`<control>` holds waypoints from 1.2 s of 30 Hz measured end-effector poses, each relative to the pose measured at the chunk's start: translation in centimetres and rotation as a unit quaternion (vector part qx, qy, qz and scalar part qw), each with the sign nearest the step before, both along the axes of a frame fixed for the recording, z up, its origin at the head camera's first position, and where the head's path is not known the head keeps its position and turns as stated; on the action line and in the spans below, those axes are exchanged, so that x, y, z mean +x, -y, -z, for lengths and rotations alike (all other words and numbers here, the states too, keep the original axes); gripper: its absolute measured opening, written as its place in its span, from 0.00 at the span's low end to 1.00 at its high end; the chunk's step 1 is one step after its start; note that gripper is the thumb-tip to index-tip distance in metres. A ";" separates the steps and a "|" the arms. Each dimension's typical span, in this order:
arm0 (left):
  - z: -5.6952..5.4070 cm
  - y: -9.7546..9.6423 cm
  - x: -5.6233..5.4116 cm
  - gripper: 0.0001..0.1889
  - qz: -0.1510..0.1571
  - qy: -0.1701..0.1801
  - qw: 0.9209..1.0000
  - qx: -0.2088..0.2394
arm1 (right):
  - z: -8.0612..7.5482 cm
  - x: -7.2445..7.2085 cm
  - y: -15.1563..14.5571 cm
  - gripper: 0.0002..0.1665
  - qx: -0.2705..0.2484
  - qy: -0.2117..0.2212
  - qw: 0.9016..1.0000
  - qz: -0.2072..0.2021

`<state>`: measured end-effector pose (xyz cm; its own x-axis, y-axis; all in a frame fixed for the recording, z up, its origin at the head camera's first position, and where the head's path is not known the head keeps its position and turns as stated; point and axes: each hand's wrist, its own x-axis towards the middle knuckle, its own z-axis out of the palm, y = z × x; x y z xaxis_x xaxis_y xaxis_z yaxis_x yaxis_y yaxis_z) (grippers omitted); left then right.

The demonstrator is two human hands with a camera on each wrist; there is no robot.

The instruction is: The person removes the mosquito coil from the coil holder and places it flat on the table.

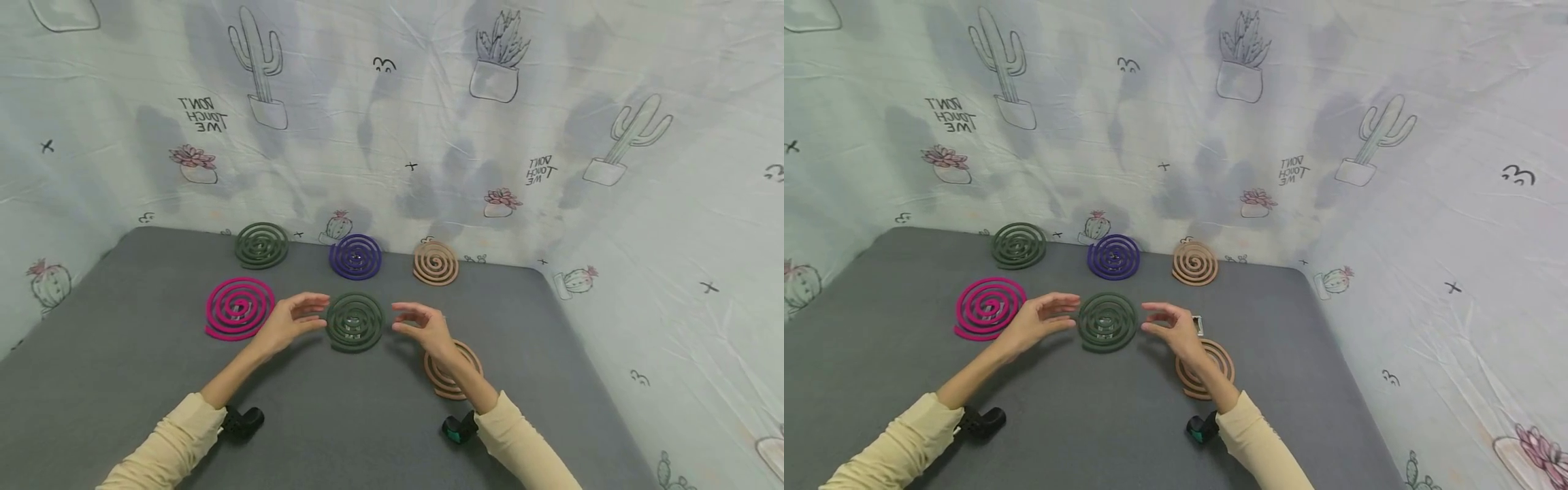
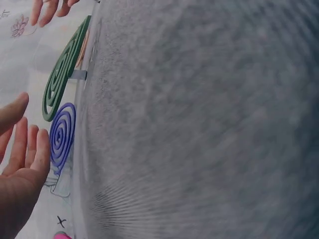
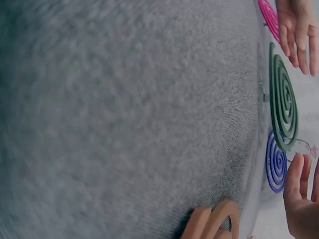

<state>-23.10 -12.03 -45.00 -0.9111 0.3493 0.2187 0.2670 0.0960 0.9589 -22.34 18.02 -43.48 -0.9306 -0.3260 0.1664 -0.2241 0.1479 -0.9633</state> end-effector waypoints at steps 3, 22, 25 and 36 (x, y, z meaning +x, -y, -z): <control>-0.1 0.2 -0.1 0.25 -0.011 -0.002 1.000 -0.025 | 0.0 -0.3 0.2 0.26 0.031 0.009 0.999 0.006; -0.5 -0.6 -0.1 0.27 -0.038 0.017 0.992 -0.121 | 1.2 -0.8 2.2 0.37 0.042 0.089 0.993 0.067; -0.6 -0.7 0.0 0.26 -0.041 0.016 0.991 -0.130 | 1.3 -0.8 2.4 0.36 0.030 0.087 0.993 0.076; -0.7 -1.1 -0.2 0.24 -0.054 0.011 0.988 -0.144 | 1.0 -0.8 2.6 0.32 0.041 0.096 0.992 0.073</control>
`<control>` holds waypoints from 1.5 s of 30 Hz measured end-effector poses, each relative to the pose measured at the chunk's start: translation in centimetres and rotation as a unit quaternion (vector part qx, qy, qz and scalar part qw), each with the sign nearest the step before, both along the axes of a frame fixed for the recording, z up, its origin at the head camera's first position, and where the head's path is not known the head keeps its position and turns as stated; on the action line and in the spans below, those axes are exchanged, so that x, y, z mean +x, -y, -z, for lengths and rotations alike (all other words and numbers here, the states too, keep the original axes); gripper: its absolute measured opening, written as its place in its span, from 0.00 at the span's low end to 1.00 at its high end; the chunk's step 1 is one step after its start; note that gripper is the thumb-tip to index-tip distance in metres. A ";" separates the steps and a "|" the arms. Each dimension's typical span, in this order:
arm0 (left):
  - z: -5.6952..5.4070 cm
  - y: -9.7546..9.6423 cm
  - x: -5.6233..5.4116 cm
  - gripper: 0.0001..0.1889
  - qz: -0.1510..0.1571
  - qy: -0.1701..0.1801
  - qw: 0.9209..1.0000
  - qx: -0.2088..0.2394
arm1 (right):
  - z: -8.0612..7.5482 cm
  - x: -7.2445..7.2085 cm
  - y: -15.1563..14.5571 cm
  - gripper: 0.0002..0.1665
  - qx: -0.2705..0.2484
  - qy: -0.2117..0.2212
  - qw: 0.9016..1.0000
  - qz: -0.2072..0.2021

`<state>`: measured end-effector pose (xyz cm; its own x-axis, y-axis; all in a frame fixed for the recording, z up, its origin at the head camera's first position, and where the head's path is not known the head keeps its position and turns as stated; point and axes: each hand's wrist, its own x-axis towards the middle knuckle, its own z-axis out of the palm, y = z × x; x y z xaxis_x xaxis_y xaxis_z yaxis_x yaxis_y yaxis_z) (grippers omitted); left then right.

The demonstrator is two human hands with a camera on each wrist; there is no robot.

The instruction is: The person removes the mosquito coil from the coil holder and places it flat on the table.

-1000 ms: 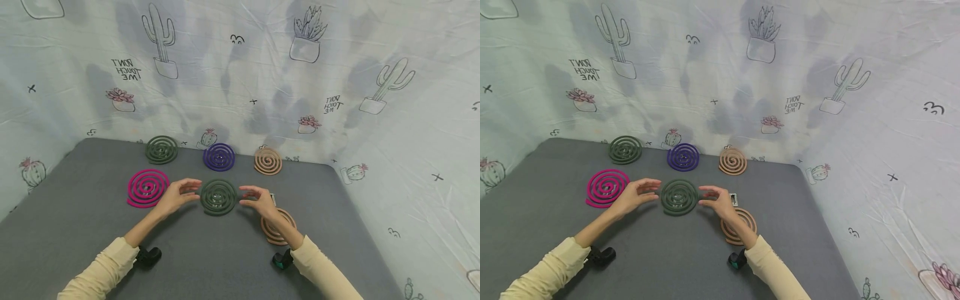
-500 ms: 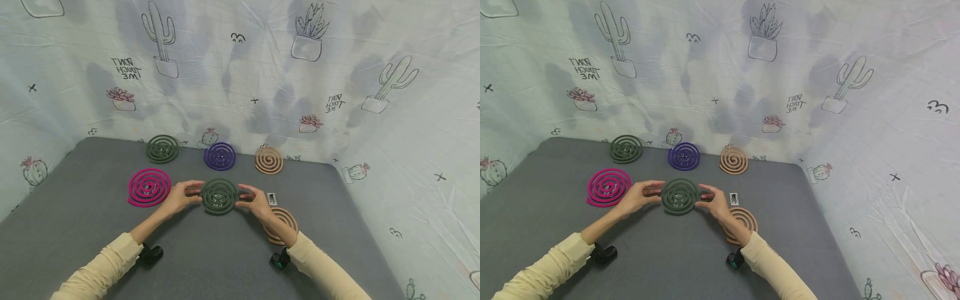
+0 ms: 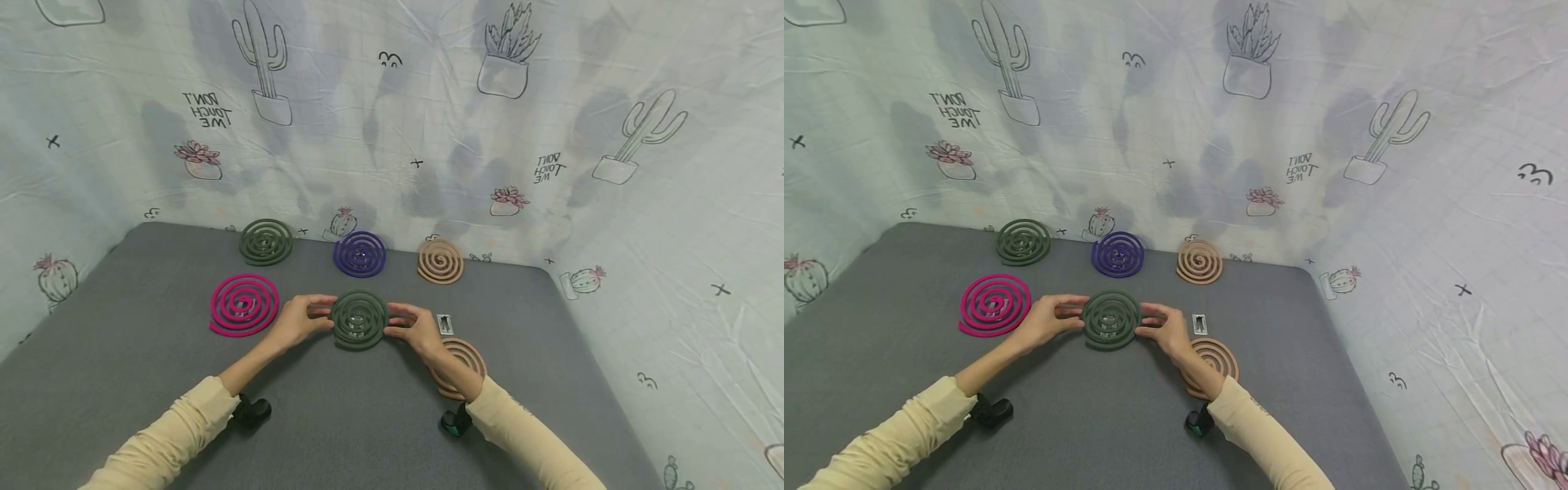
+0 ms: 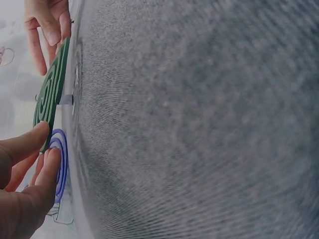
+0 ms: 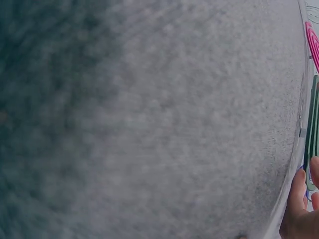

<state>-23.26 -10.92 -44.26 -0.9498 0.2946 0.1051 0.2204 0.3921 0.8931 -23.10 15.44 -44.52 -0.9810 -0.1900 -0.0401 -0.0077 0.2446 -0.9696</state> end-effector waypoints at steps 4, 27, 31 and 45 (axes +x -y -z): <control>0.0 -0.1 0.0 0.25 -0.004 0.002 1.000 -0.007 | 0.6 -0.2 0.1 0.31 0.011 -0.008 1.000 -0.002; 0.3 -0.2 -0.3 0.27 -0.006 0.023 1.000 -0.010 | 0.4 -0.1 -0.2 0.38 0.017 -0.016 0.998 -0.053; 0.3 -0.1 -0.3 0.27 0.001 0.026 1.000 0.001 | -0.6 0.4 0.0 0.38 0.012 -0.025 0.998 -0.064; 0.3 -0.1 -0.6 0.28 -0.006 0.051 0.999 0.002 | 0.2 -0.3 0.3 0.39 -0.002 -0.024 0.998 -0.053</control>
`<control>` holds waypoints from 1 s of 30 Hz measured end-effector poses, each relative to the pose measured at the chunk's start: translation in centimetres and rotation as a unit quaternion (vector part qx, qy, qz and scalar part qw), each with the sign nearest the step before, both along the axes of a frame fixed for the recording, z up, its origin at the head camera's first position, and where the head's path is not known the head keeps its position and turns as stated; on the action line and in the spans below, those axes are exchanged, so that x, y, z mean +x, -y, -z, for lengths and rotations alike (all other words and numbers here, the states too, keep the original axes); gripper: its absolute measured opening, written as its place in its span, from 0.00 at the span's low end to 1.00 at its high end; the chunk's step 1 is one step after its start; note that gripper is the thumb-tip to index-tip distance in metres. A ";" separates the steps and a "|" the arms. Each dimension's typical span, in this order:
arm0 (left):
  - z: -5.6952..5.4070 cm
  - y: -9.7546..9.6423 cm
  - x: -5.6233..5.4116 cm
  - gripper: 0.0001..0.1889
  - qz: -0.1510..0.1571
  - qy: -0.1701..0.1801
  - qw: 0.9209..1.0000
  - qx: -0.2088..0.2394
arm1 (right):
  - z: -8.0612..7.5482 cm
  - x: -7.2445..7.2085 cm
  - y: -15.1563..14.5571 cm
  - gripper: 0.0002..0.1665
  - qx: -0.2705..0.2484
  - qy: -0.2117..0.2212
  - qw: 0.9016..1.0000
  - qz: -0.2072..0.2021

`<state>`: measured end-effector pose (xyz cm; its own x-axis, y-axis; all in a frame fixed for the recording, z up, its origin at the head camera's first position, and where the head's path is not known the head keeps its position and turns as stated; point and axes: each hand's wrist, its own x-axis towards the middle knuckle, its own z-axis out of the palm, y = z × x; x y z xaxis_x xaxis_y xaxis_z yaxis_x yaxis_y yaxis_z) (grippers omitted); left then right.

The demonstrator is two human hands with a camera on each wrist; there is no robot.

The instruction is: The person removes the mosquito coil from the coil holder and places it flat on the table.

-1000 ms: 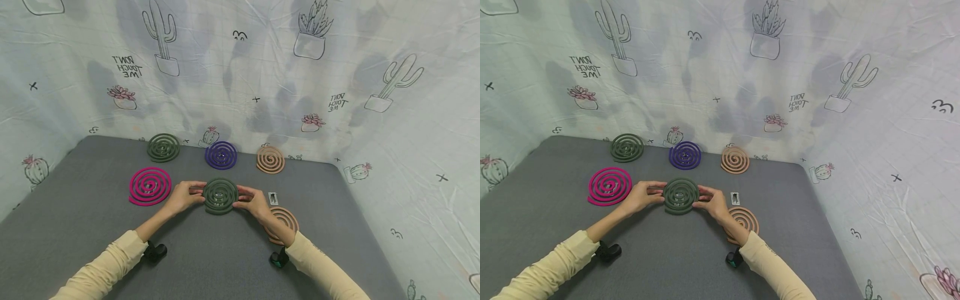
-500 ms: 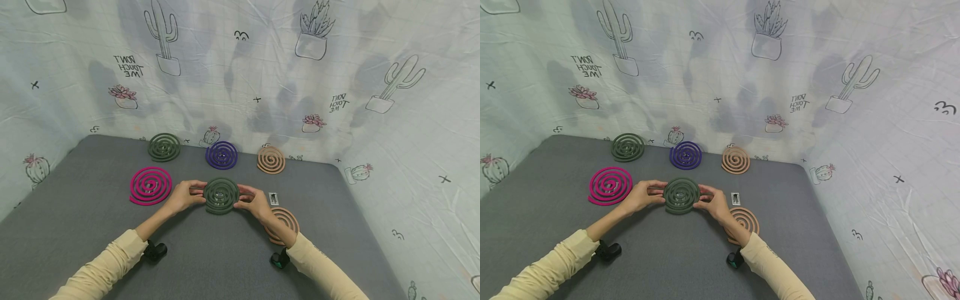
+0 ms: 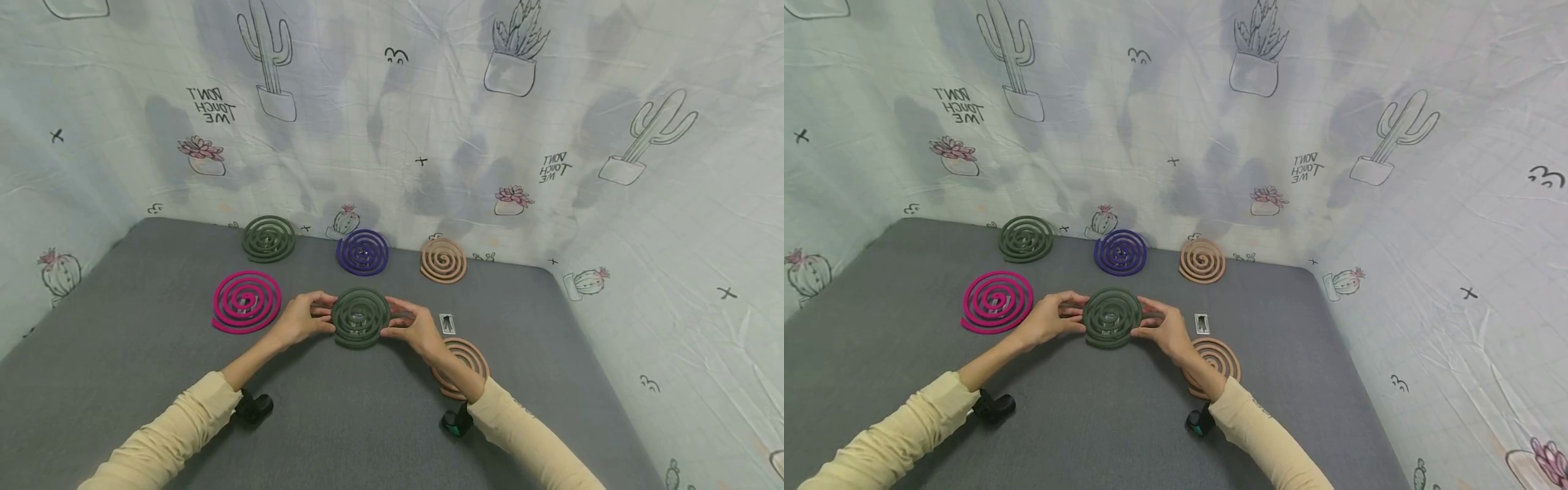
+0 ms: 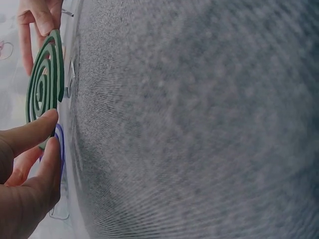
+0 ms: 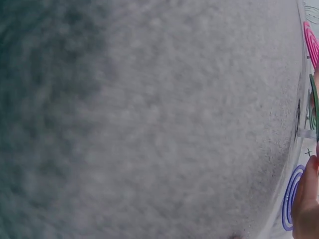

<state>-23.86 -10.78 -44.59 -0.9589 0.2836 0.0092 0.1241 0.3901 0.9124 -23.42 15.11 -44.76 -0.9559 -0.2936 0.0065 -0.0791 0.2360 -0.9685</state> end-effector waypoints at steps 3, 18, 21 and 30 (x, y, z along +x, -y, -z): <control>0.1 -0.1 -0.1 0.28 0.002 -0.001 1.000 -0.002 | 0.1 0.0 0.0 0.40 0.002 -0.001 1.000 0.001; 0.3 -0.1 -0.2 0.27 0.015 -0.005 1.000 0.001 | 0.5 0.1 -0.4 0.36 -0.023 0.033 0.999 -0.004; 0.1 0.0 -0.2 0.27 0.017 -0.007 1.000 -0.002 | 0.6 0.1 -0.3 0.35 -0.028 0.040 0.999 0.001; -0.1 0.4 0.1 0.27 0.017 -0.013 1.000 0.000 | 0.7 0.1 0.0 0.35 -0.035 0.045 0.998 0.005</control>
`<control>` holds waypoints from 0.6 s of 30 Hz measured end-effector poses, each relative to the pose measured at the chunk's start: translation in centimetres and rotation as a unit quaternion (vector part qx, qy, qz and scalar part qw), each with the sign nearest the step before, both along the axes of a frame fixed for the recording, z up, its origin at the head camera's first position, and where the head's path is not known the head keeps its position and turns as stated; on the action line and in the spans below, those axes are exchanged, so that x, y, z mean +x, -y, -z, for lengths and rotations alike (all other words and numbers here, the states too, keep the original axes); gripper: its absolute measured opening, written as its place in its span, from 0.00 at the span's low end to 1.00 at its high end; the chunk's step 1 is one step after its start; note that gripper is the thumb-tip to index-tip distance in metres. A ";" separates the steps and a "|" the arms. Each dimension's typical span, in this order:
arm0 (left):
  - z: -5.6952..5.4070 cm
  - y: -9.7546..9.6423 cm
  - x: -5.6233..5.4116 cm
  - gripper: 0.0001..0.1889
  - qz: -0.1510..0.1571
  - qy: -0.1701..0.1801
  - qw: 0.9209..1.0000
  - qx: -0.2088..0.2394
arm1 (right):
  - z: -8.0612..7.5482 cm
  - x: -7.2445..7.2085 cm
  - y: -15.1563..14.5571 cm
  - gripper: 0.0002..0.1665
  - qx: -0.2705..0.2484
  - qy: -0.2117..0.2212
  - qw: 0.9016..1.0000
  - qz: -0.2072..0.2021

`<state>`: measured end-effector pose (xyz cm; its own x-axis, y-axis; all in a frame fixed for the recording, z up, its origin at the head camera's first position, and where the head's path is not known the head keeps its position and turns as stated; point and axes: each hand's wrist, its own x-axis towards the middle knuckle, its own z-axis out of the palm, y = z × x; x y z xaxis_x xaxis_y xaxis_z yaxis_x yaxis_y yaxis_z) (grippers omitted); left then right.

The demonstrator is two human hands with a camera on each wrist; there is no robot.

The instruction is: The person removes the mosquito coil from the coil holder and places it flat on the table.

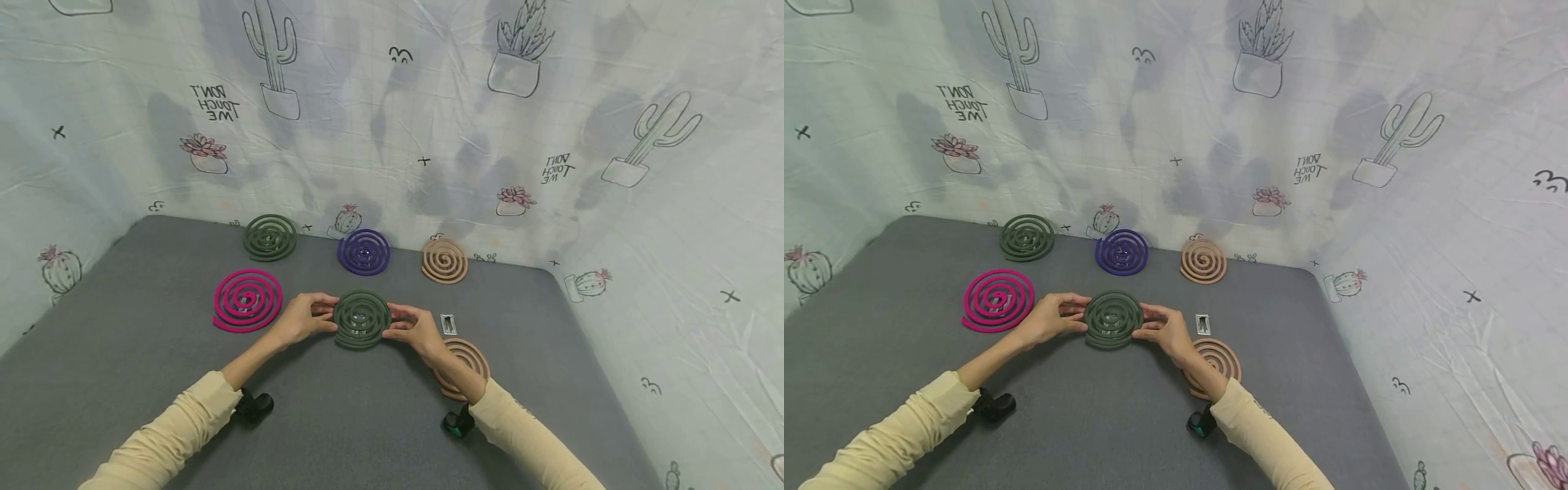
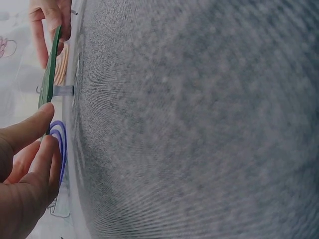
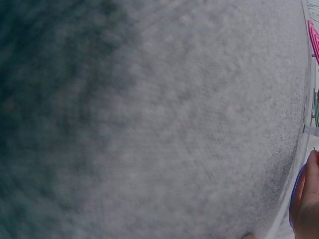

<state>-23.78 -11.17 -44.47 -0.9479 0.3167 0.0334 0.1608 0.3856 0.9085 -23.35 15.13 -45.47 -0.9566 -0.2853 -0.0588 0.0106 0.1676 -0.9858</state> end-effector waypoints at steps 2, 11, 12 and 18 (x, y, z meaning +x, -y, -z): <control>0.0 0.0 0.0 0.27 0.000 -0.002 1.000 0.001 | 0.0 0.0 0.0 0.35 0.000 0.003 1.000 0.004; 0.0 0.2 0.0 0.27 0.011 -0.006 1.000 0.007 | -0.2 -0.1 -0.1 0.36 -0.011 0.011 1.000 -0.003; 0.0 0.2 0.0 0.27 0.011 -0.006 1.000 0.007 | -0.2 -0.2 -0.1 0.36 -0.011 0.012 1.000 -0.004; -0.3 0.1 0.0 0.27 0.007 0.000 1.000 0.005 | -0.5 -0.2 -0.2 0.36 -0.009 0.015 1.000 -0.007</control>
